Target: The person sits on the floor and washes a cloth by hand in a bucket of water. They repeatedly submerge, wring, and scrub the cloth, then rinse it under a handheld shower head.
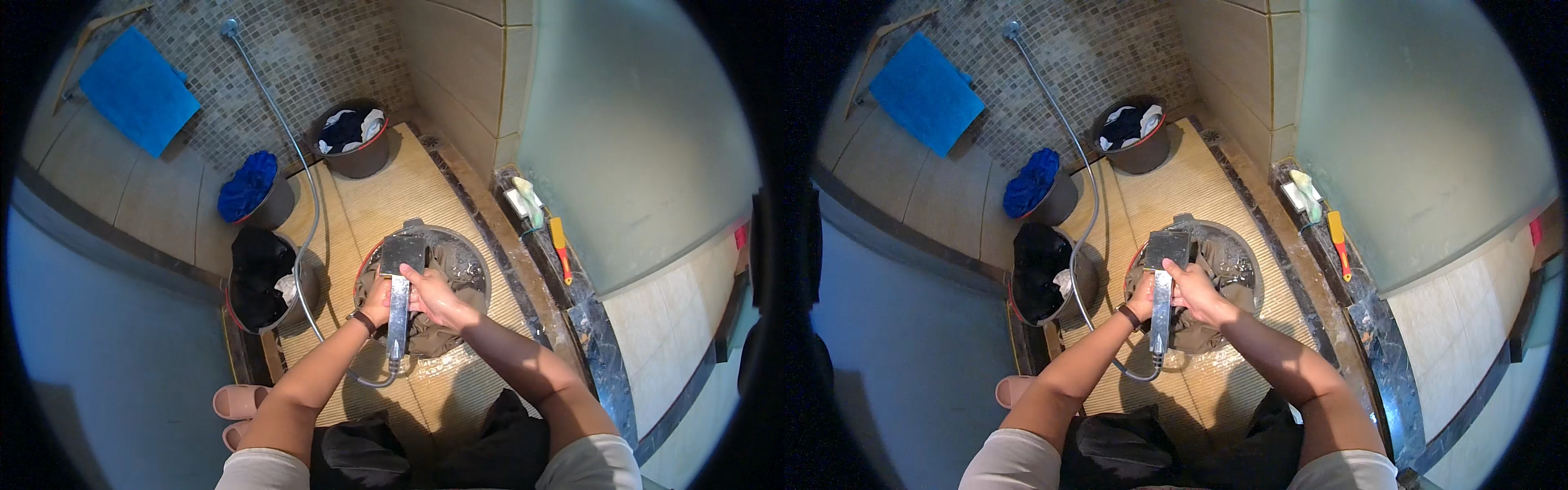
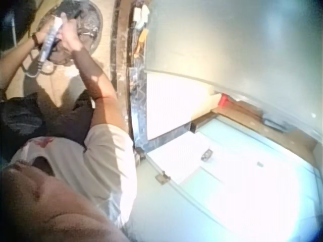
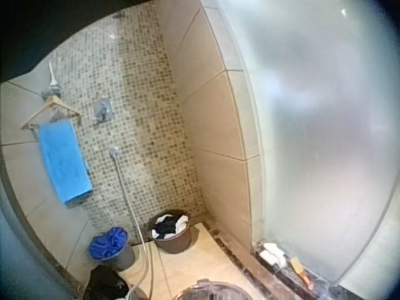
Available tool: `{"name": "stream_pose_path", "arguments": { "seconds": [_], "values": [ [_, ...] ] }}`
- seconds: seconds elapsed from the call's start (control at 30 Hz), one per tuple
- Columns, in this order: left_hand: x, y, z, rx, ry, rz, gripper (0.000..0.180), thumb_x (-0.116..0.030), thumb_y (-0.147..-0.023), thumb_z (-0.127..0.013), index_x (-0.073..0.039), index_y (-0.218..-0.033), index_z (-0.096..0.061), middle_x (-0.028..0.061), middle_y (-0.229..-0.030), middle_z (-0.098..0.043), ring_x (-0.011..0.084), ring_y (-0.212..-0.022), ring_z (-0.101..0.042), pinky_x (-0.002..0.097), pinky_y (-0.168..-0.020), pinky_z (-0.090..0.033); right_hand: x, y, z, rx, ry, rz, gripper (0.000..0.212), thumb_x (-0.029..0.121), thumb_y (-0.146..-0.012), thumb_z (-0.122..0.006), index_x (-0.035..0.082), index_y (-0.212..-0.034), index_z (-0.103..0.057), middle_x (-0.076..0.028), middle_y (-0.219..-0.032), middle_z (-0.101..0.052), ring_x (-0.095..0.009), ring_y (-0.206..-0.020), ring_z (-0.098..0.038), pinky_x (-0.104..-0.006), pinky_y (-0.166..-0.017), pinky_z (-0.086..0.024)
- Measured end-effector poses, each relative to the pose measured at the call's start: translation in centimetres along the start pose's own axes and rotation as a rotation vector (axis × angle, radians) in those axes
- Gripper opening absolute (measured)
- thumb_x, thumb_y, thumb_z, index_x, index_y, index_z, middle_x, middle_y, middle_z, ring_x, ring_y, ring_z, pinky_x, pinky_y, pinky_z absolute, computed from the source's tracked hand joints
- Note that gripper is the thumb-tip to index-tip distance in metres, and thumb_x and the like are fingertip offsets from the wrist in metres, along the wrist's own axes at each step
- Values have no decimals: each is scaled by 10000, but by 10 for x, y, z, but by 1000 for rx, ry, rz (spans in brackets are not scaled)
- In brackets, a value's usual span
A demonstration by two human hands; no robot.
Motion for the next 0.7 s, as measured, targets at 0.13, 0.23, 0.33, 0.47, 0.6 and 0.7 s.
{"name": "stream_pose_path", "arguments": {
  "seconds": [0.13, 0.23, 0.33, 0.47, 0.6, 0.7],
  "values": [
    [-11, 0, 23, -152, 882, 424, 323, -36, -920, -575, -25, -1243, -568, 48, -1067, -650, 157, -1008, -595, 277, -936, -458, 10, 0, -6, -100, 114, 59, 338, 295, -1008, -537, -36, -997, -605, -94, -811, -666, -209, -654, -692, -334, -551, -579],
    [-5, -3, 44, -282, 1419, 495, 618, -200, -932, -656, 11, -1433, -363, 118, -1235, -597, 161, -1171, -534, 302, -976, -430, 1, -10, 3, -140, 322, 77, 364, 300, -997, -552, -59, -973, -608, -114, -800, -663, -199, -612, -676, -323, -515, -564],
    [-35, -19, 38, -243, 885, 549, 876, -268, -900, -709, 10, -1514, -149, 123, -1263, -575, 173, -1202, -504, 289, -991, -408, -8, -16, 9, -204, 648, 152, 424, 321, -976, -571, -101, -954, -600, -140, -753, -665, -213, -627, -679, -329, -507, -562],
    [-25, -33, 36, -276, 448, 424, 777, -215, -809, -803, 53, -1385, -355, 98, -1053, -631, 156, -842, -608, 288, -734, -510, 13, -12, -14, -113, 996, 162, 332, 203, -921, -557, -121, -988, -586, -212, -887, -679, -354, -712, -676, -426, -642, -566],
    [-15, -30, 43, -370, 344, 507, 573, -230, -741, -831, 60, -1162, -575, 92, -963, -692, 152, -822, -653, 283, -744, -529, 55, 4, -22, -186, 1676, 463, 381, 220, -887, -572, -65, -1141, -564, -240, -1177, -612, -395, -1092, -581, -476, -964, -446],
    [-47, -37, 41, -455, 280, 484, 544, -224, -715, -836, 61, -1110, -595, 86, -945, -697, 140, -823, -654, 275, -746, -526, 39, -13, 18, -348, 1651, 607, 514, 275, -871, -582, -12, -1293, -517, -230, -1383, -473, -382, -1319, -396, -467, -1113, -290]
  ]
}}
Point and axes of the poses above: each hand's wrist, its own y-axis away from the middle knuckle, its own z-axis out of the back of the hand, x = y × z, the point moved 3 cm from there along -y, towards the middle knuckle
